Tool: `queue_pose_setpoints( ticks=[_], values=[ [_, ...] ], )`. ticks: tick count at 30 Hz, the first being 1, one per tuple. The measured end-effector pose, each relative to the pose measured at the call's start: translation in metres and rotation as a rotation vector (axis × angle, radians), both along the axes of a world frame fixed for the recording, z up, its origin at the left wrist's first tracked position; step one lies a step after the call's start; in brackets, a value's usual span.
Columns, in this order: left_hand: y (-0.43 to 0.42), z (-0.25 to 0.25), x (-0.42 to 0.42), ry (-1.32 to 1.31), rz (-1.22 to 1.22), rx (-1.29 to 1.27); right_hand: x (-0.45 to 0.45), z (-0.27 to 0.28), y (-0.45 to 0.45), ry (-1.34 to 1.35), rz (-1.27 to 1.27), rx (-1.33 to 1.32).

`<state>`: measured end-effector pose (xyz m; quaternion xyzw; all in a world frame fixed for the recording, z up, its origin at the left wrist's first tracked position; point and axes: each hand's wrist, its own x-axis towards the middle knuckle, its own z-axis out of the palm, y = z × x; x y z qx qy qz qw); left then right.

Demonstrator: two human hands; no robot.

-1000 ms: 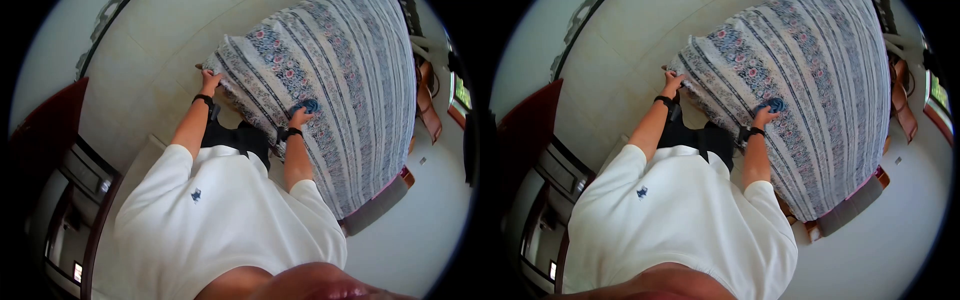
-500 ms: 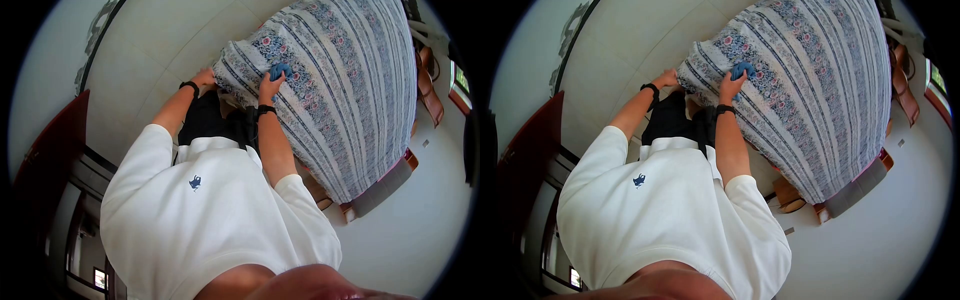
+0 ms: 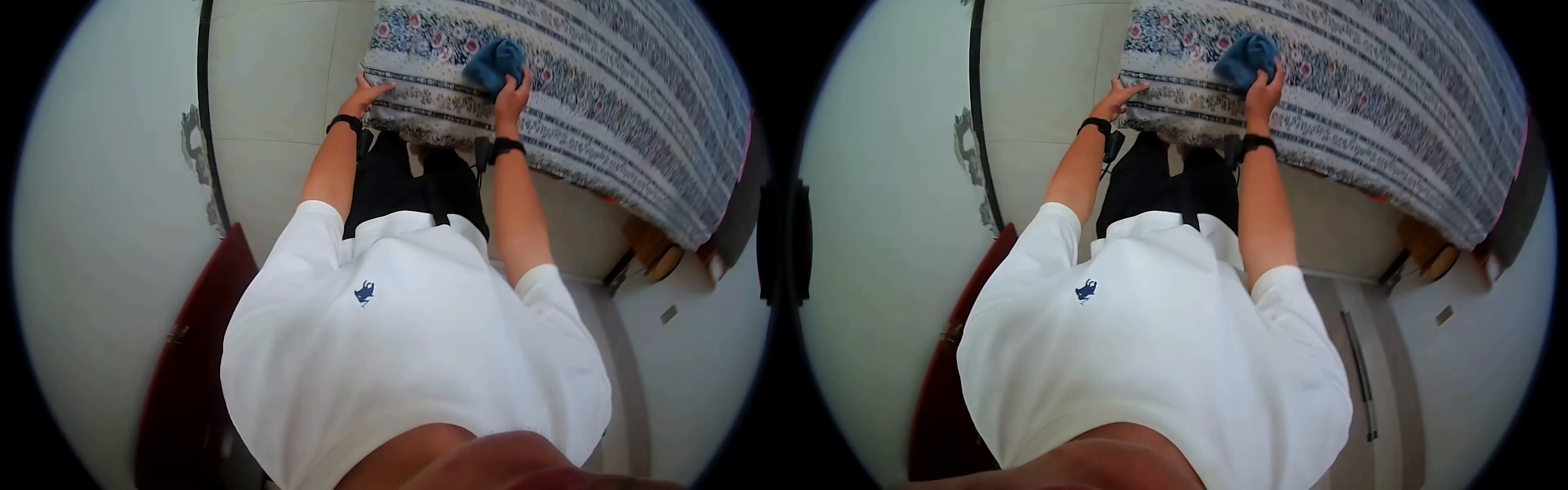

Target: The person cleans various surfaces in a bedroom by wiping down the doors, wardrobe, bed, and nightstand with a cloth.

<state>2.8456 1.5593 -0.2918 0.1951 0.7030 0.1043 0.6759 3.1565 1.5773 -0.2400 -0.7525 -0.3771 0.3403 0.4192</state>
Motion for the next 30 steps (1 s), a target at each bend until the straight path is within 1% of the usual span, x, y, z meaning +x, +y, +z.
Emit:
queue_pose_setpoints(
  ticks=[2, 3, 4, 6, 7, 8, 9, 10, 12, 13, 15, 16, 18, 19, 21, 23, 24, 25, 26, 27, 28, 29, 30],
  values=[
    [-0.007, 0.009, 0.005, 0.063, -0.070, -0.014, 0.017, -0.021, 0.000, -0.161, -0.119, -0.062],
    [-0.006, 0.012, 0.006, 0.117, -0.103, -0.020, 0.021, -0.037, -0.002, -0.113, -0.183, -0.081],
    [-0.010, 0.007, 0.004, 0.127, -0.129, -0.027, 0.017, -0.037, -0.007, -0.103, -0.208, -0.092],
    [-0.016, -0.011, -0.006, 0.147, -0.003, -0.002, -0.008, -0.025, -0.003, 0.357, -0.386, -0.209],
    [-0.018, -0.011, -0.009, 0.154, -0.026, 0.000, -0.021, -0.032, -0.007, 0.320, -0.306, -0.256],
    [-0.021, -0.009, -0.011, 0.196, -0.112, 0.032, -0.035, -0.044, -0.014, 0.281, -0.222, -0.303],
    [-0.022, -0.005, -0.012, 0.236, -0.194, 0.068, -0.049, -0.055, -0.027, 0.153, -0.049, -0.272],
    [-0.027, -0.011, -0.013, 0.238, -0.209, 0.076, -0.062, -0.060, -0.035, 0.022, 0.124, -0.238],
    [-0.033, -0.025, -0.020, 0.166, -0.345, 0.228, -0.080, -0.008, -0.045, 0.173, 0.327, -0.419],
    [-0.034, -0.016, -0.015, 0.174, -0.353, 0.237, -0.080, -0.007, -0.048, 0.180, 0.321, -0.408],
    [-0.035, 0.004, -0.002, 0.285, -0.259, 0.119, -0.074, -0.017, -0.054, 0.024, 0.828, -0.336],
    [-0.032, 0.008, -0.007, 0.290, -0.262, 0.128, -0.065, -0.020, -0.051, 0.025, 0.824, -0.326],
    [-0.025, 0.006, -0.013, 0.226, -0.096, 0.132, -0.044, -0.024, -0.041, 0.350, 0.905, -0.343],
    [-0.018, 0.000, -0.018, 0.219, -0.081, 0.135, -0.037, 0.027, -0.030, 0.375, 0.633, -0.456],
    [-0.016, -0.016, -0.027, 0.218, -0.073, 0.249, -0.020, 0.032, -0.013, 0.363, 0.238, -0.243],
    [-0.010, -0.022, -0.021, 0.216, -0.049, 0.211, -0.010, 0.053, 0.012, 0.489, 0.018, -0.275],
    [-0.004, -0.023, -0.020, 0.223, -0.060, 0.175, -0.011, 0.056, 0.030, 0.477, 0.048, -0.283],
    [-0.004, -0.033, -0.020, 0.214, -0.106, 0.170, -0.016, 0.054, 0.040, 0.424, 0.021, -0.204],
    [-0.009, -0.034, -0.016, 0.215, -0.094, 0.137, -0.024, 0.045, 0.037, 0.375, -0.014, -0.139],
    [-0.013, -0.026, -0.007, 0.212, -0.086, 0.125, -0.027, 0.017, 0.033, 0.378, -0.009, -0.178],
    [-0.022, -0.022, -0.004, 0.204, -0.080, 0.115, -0.025, -0.026, 0.032, 0.078, 0.124, -0.179],
    [-0.029, -0.024, -0.005, 0.173, -0.139, 0.063, -0.024, -0.054, 0.031, -0.228, 0.264, -0.156],
    [-0.033, -0.034, -0.010, 0.163, -0.123, 0.059, -0.035, -0.056, 0.029, -0.239, 0.279, -0.159]
  ],
)
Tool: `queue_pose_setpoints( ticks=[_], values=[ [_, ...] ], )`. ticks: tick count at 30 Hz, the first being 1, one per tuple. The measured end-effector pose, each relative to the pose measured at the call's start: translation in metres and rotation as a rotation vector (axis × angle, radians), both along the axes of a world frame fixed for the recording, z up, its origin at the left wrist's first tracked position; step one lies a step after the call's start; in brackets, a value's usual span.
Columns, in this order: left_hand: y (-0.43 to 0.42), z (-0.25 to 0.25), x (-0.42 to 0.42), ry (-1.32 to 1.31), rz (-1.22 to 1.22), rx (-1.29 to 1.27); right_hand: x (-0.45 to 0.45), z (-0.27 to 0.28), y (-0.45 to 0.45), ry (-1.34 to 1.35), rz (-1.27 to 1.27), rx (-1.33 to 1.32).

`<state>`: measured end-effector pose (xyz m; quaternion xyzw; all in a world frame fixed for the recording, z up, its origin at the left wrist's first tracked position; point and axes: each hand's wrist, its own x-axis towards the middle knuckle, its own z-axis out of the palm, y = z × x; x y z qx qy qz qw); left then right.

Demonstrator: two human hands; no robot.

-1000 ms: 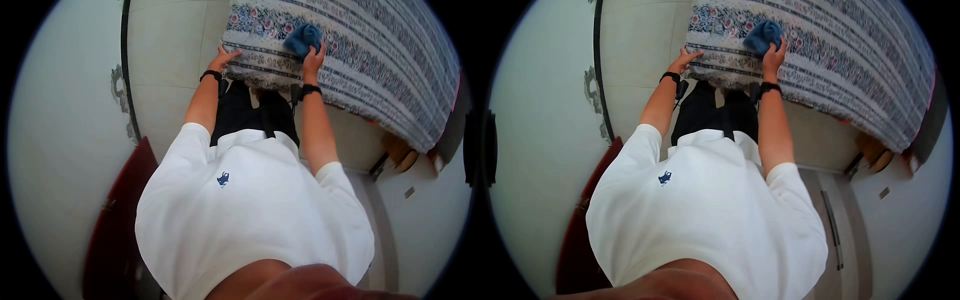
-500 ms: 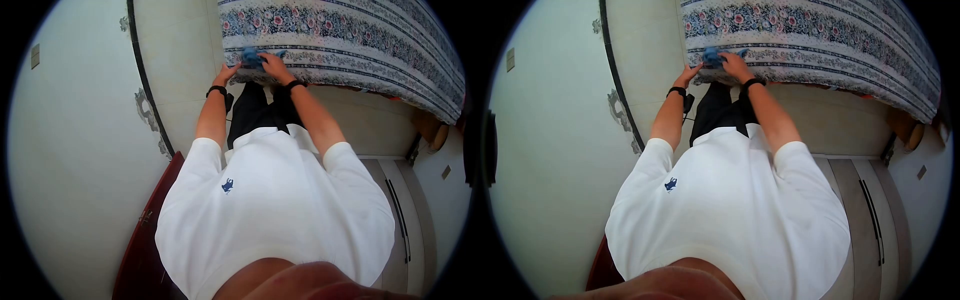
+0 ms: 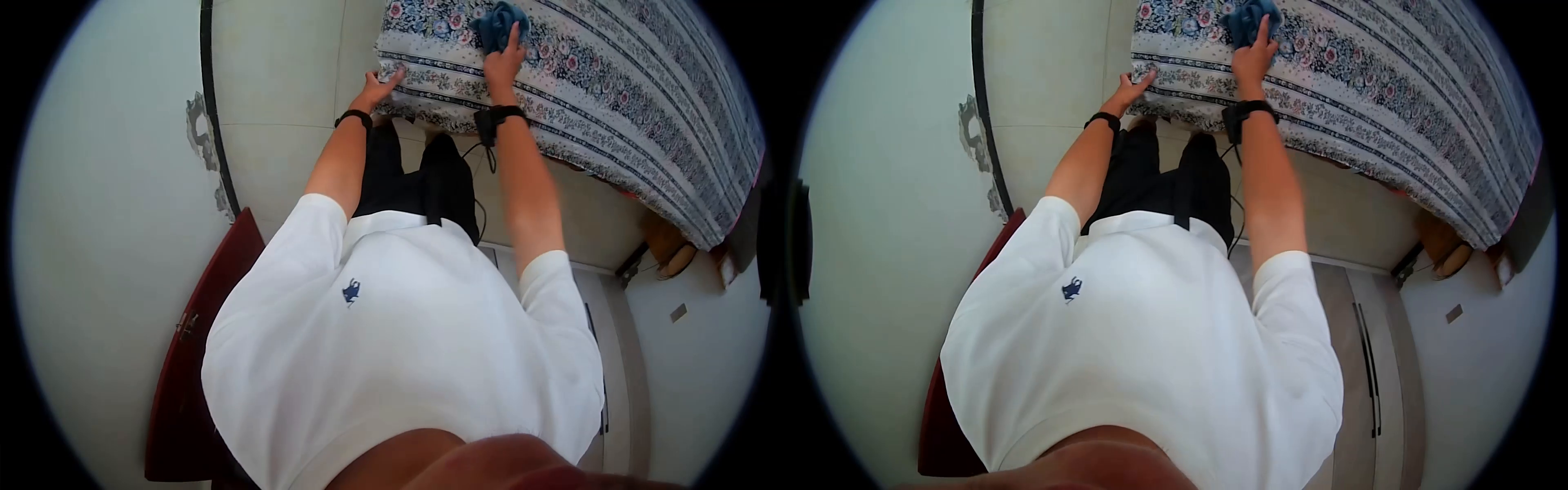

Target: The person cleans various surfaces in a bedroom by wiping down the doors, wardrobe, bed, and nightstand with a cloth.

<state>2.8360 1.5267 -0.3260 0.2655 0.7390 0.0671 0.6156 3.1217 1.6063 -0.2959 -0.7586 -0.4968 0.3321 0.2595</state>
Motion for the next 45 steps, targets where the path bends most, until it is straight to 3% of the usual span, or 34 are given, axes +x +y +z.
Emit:
queue_pose_setpoints(
  ticks=[2, 3, 5, 8, 9, 10, 12, 14, 15, 16, 17, 18, 19, 20, 21, 22, 23, 24, 25, 28, 30, 32, 33, 38, 39, 40, 42, 45],
  values=[
    [-0.024, -0.029, -0.014, 0.101, -0.147, 0.078, -0.038, 0.016, -0.019, -0.275, 0.012, 0.086],
    [-0.030, -0.037, -0.020, 0.096, -0.126, 0.080, -0.055, 0.040, -0.020, -0.062, -0.058, -0.120],
    [-0.036, -0.051, -0.040, 0.164, -0.610, 0.022, -0.087, 0.038, -0.032, 0.002, -0.078, -0.128],
    [-0.074, -0.110, -0.059, -0.014, -0.700, 0.000, -0.127, 0.056, -0.067, 0.176, -0.073, -0.284],
    [-0.067, -0.067, -0.061, -0.083, -0.876, 0.058, -0.129, 0.027, -0.089, 0.107, 0.066, -0.219],
    [-0.070, -0.060, -0.066, -0.057, -0.843, 0.085, -0.137, 0.006, -0.093, 0.045, 0.208, -0.126],
    [-0.079, -0.057, -0.080, -0.191, -0.770, 0.208, -0.160, 0.024, -0.105, 0.018, 0.366, -0.187],
    [-0.072, 0.010, -0.093, -0.048, -0.511, 0.196, -0.168, -0.033, -0.116, 0.261, 0.630, -0.014],
    [-0.073, 0.026, -0.103, -0.059, -0.379, 0.262, -0.177, -0.018, -0.106, 0.388, 0.769, -0.129],
    [-0.076, 0.049, -0.114, -0.052, -0.397, 0.438, -0.184, -0.003, -0.105, 0.510, 0.918, -0.255],
    [-0.078, 0.067, -0.126, -0.024, -0.413, 0.615, -0.198, 0.009, -0.100, 0.648, 0.935, -0.370],
    [-0.089, 0.059, -0.136, -0.002, -0.438, 0.607, -0.218, 0.028, -0.094, 0.777, 0.962, -0.495],
    [-0.100, 0.047, -0.148, 0.016, -0.461, 0.590, -0.233, 0.052, -0.090, 0.783, 0.999, -0.476],
    [-0.108, 0.088, -0.150, 0.179, -0.487, 0.388, -0.246, 0.080, -0.088, 0.792, 1.036, -0.456],
    [-0.120, 0.095, -0.155, 0.278, -0.432, 0.351, -0.258, 0.082, -0.087, 0.789, 1.101, -0.401],
    [-0.137, 0.110, -0.154, 0.313, -0.354, 0.367, -0.263, 0.080, -0.094, 0.788, 1.133, -0.353],
    [-0.158, 0.093, -0.156, 0.226, -0.136, 0.638, -0.271, 0.093, -0.097, 0.769, 1.113, -0.490],
    [-0.169, 0.113, -0.162, 0.100, -0.062, 0.586, -0.280, 0.109, -0.099, 0.731, 1.090, -0.618],
    [-0.186, 0.112, -0.159, 0.071, -0.030, 0.687, -0.283, 0.117, -0.110, 0.668, 1.125, -0.551],
    [-0.212, 0.199, -0.153, 0.123, -0.073, 0.584, -0.279, 0.107, -0.139, 0.474, 1.307, -0.151],
    [-0.228, 0.211, -0.154, 0.274, -0.143, 0.733, -0.288, 0.103, -0.147, 0.401, 1.317, -0.373],
    [-0.238, 0.225, -0.155, 0.346, -0.108, 0.933, -0.269, 0.069, -0.154, 0.365, 1.722, 0.551],
    [-0.247, 0.238, -0.154, 0.371, -0.095, 0.924, -0.285, 0.074, -0.164, 0.388, 1.740, 0.559],
    [-0.283, 0.287, -0.185, 0.474, -0.060, 0.967, -0.368, 0.151, -0.194, 0.172, 1.849, -0.569],
    [-0.297, 0.283, -0.200, 0.482, 0.038, 0.911, -0.382, 0.129, -0.204, 0.538, 1.413, -0.851],
    [-0.312, 0.278, -0.219, 0.494, 0.047, 0.908, -0.404, 0.132, -0.210, 0.538, 1.428, -0.851],
    [-0.350, 0.265, -0.254, 0.579, 0.283, 0.883, -0.444, 0.150, -0.226, 0.744, 1.127, -1.609],
    [-0.417, 0.297, -0.294, 0.523, 0.409, 0.891, -0.518, 0.184, -0.273, 0.658, 1.258, -1.674]
  ],
)
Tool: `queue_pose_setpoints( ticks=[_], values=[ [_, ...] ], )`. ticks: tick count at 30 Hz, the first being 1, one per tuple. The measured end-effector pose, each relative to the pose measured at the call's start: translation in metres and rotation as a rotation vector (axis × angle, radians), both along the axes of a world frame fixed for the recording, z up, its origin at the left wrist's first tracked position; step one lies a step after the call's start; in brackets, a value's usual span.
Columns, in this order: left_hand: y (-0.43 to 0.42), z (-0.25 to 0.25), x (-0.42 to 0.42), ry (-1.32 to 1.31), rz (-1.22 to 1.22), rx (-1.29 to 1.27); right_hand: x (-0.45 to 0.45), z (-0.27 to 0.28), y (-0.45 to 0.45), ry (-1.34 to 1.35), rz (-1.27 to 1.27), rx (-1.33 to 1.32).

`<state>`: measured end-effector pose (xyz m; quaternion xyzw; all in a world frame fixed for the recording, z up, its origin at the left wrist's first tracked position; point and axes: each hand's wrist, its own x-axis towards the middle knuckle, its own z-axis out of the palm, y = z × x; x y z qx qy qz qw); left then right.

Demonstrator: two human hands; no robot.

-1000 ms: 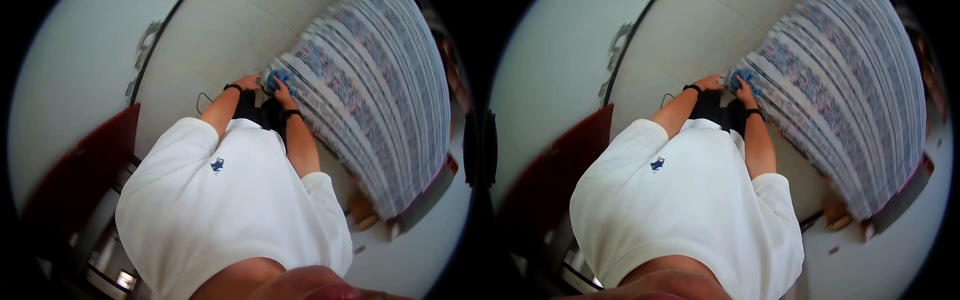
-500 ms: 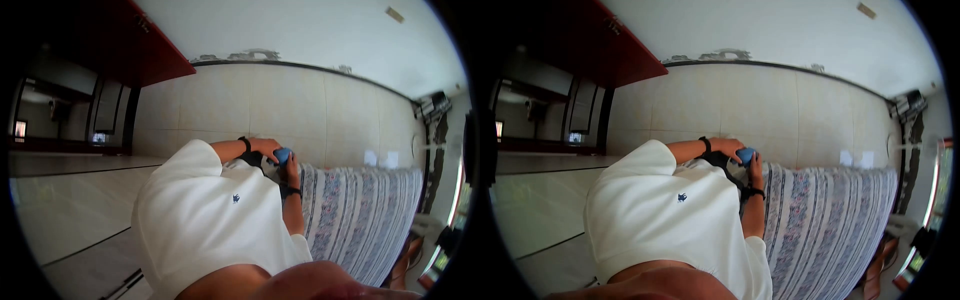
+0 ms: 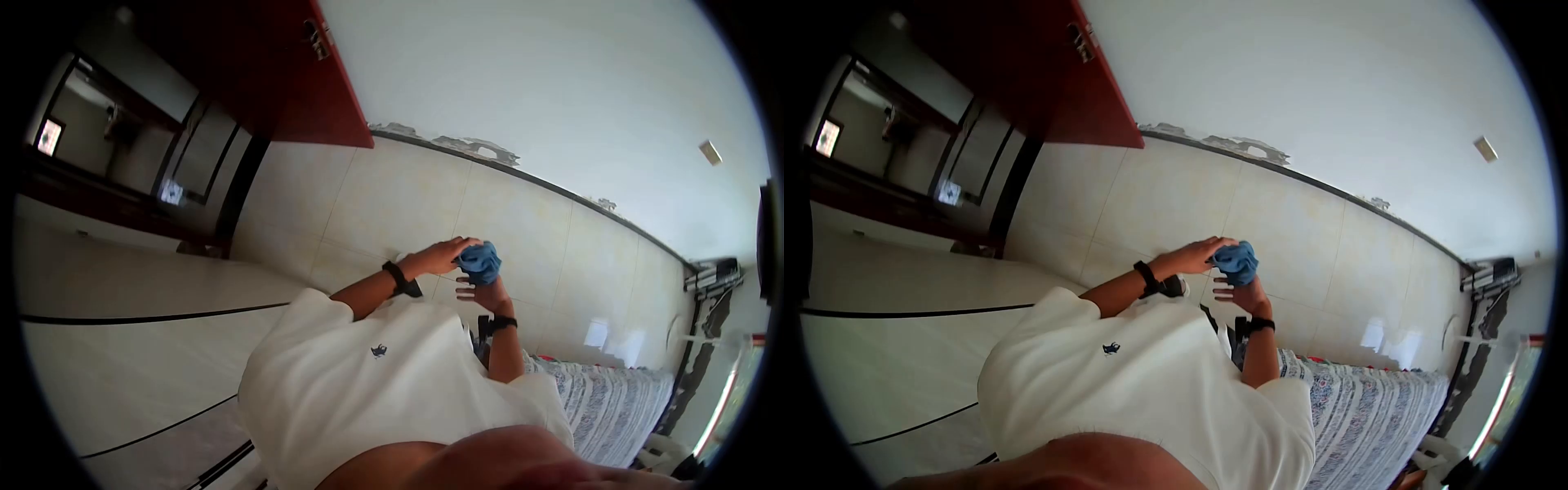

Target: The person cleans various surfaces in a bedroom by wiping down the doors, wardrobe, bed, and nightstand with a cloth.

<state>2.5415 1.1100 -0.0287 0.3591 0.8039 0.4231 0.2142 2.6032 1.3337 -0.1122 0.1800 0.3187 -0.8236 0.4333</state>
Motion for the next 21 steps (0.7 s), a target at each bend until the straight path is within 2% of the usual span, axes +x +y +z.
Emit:
queue_pose_setpoints(
  ticks=[1, 3, 5, 6, 7, 8, 9, 11, 12, 13, 15, 16, 17, 18, 19, 20, 21],
  values=[
    [-0.022, 0.008, -0.009, -0.051, 0.030, 0.085, -0.019, 0.006, -0.011, 0.050, 0.081, -0.017],
    [-0.062, 0.002, -0.021, -0.227, 0.078, 0.193, -0.059, -0.015, -0.034, 0.576, 0.322, 0.474],
    [-0.096, -0.007, -0.033, -0.386, 0.123, 0.132, -0.108, 0.007, -0.056, 1.192, 0.934, 0.813],
    [-0.114, -0.012, -0.038, -0.570, 0.164, 0.224, -0.134, 0.018, -0.079, 1.046, 0.991, 0.772],
    [-0.134, -0.004, -0.041, -0.517, 0.227, 0.292, -0.152, 0.032, -0.104, 0.916, 1.049, 0.724],
    [-0.149, -0.017, -0.043, -0.553, 0.286, 0.369, -0.159, 0.066, -0.126, 0.809, 0.835, 0.600],
    [-0.169, -0.029, -0.048, -0.569, 0.348, 0.436, -0.163, 0.064, -0.141, 0.962, 0.715, 0.569],
    [-0.201, -0.017, -0.048, -0.217, 0.585, 0.405, -0.183, 0.067, -0.166, 0.915, 0.578, 0.540],
    [-0.219, 0.000, -0.047, -0.257, 0.736, 0.412, -0.201, 0.066, -0.185, 0.943, 0.591, 0.500],
    [-0.243, 0.009, -0.046, -0.239, 0.766, 0.406, -0.218, 0.064, -0.201, 0.910, 0.616, 0.555],
    [-0.273, 0.018, -0.036, -0.128, 1.027, 0.587, -0.249, 0.059, -0.216, 0.893, 0.675, 0.627],
    [-0.287, 0.022, -0.037, -0.115, 1.053, 0.604, -0.269, 0.051, -0.227, 1.016, 0.680, 0.668],
    [-0.295, 0.024, -0.033, -0.011, 1.075, 0.364, -0.288, 0.037, -0.231, 1.141, 0.678, 0.701],
    [-0.307, 0.027, -0.029, 0.075, 1.090, 0.116, -0.320, 0.014, -0.240, 1.181, 0.627, 0.554],
    [-0.314, 0.037, -0.026, 0.078, 1.157, 0.079, -0.343, 0.041, -0.257, 1.128, 0.652, 0.553],
    [-0.325, 0.041, -0.025, 0.033, 1.210, 0.076, -0.380, 0.035, -0.275, 1.207, 0.638, 0.418],
    [-0.334, 0.040, -0.027, -0.009, 1.301, 0.065, -0.411, 0.055, -0.297, 1.242, 0.667, 0.458]
  ],
)
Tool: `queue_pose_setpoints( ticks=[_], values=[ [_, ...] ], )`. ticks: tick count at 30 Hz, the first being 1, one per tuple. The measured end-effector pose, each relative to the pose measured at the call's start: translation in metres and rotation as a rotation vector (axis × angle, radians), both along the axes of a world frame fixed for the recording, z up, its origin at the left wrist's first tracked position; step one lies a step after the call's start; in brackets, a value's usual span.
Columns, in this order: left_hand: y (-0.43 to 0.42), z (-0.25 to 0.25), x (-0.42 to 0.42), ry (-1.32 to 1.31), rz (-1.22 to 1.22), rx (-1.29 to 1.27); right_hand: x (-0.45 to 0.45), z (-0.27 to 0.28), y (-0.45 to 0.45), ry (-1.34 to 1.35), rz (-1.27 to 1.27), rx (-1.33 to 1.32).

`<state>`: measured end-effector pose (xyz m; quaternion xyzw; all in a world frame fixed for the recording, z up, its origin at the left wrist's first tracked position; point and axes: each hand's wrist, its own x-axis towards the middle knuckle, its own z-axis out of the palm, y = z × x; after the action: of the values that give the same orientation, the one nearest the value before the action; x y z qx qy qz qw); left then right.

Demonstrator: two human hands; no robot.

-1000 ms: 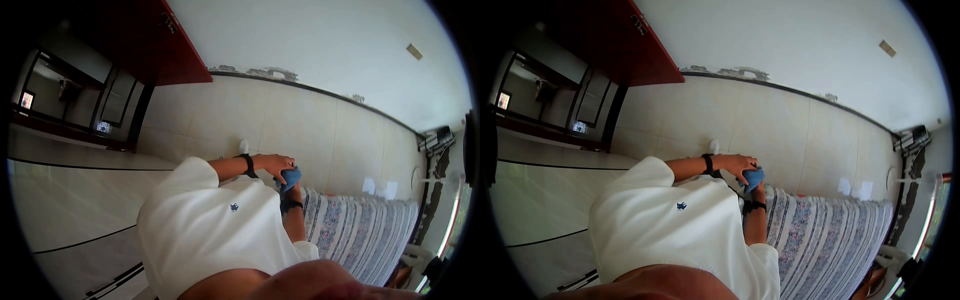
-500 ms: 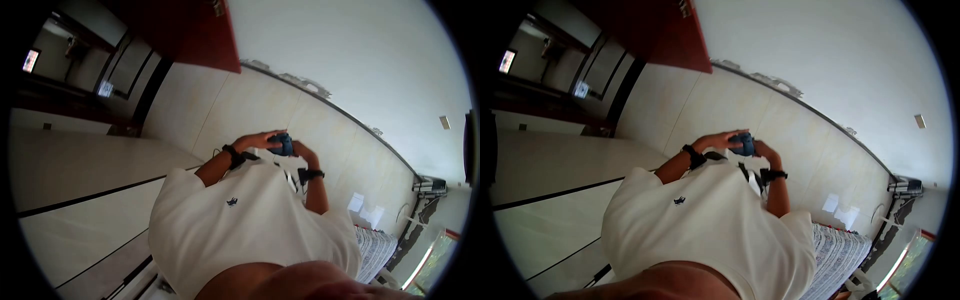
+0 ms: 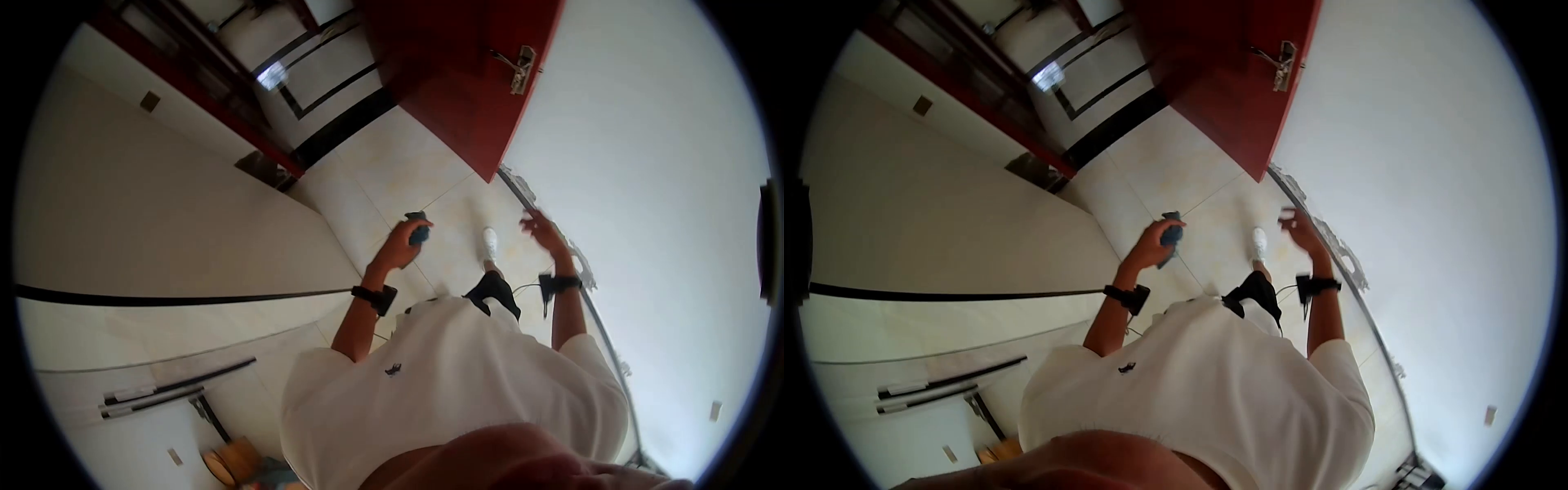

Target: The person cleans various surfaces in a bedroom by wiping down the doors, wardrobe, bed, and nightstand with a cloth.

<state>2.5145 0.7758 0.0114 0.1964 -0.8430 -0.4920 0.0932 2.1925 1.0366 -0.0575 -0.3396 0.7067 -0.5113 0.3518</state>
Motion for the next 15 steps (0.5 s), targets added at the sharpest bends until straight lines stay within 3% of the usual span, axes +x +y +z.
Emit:
queue_pose_setpoints(
  ticks=[1, 2, 3, 4, 7, 8, 10, 12, 14, 15],
  values=[
    [-0.012, -0.011, -0.004, 0.015, 0.068, -0.052, -0.043, 0.002, -0.024, 0.427, 0.051, 0.102],
    [-0.023, -0.011, -0.013, 0.030, 0.160, -0.036, -0.099, 0.009, -0.048, 0.354, 0.068, 0.181],
    [-0.028, 0.013, -0.011, 0.036, 0.192, 0.064, -0.132, 0.019, -0.068, 0.234, 0.015, -0.091],
    [-0.033, 0.018, -0.020, 0.128, 0.236, 0.045, -0.167, 0.060, -0.095, 0.369, 0.099, -0.080],
    [-0.043, 0.032, -0.059, 0.238, 0.327, 0.106, -0.216, 0.177, -0.176, 0.382, -0.140, -0.335],
    [-0.052, 0.032, -0.081, 0.290, 0.382, 0.153, -0.238, 0.193, -0.200, 0.388, -0.262, -0.364],
    [-0.049, 0.012, -0.101, 0.290, 0.415, 0.202, -0.260, 0.209, -0.222, 0.430, -0.352, -0.464],
    [-0.043, 0.003, -0.138, 0.243, 0.485, 0.305, -0.310, 0.203, -0.259, 0.719, -0.551, -0.508],
    [-0.038, 0.018, -0.161, 0.101, 0.388, 0.289, -0.316, 0.205, -0.273, 0.587, -0.693, -0.636],
    [-0.040, 0.000, -0.169, 0.201, 0.398, 0.265, -0.324, 0.200, -0.280, 0.539, -0.668, -0.659]
  ],
)
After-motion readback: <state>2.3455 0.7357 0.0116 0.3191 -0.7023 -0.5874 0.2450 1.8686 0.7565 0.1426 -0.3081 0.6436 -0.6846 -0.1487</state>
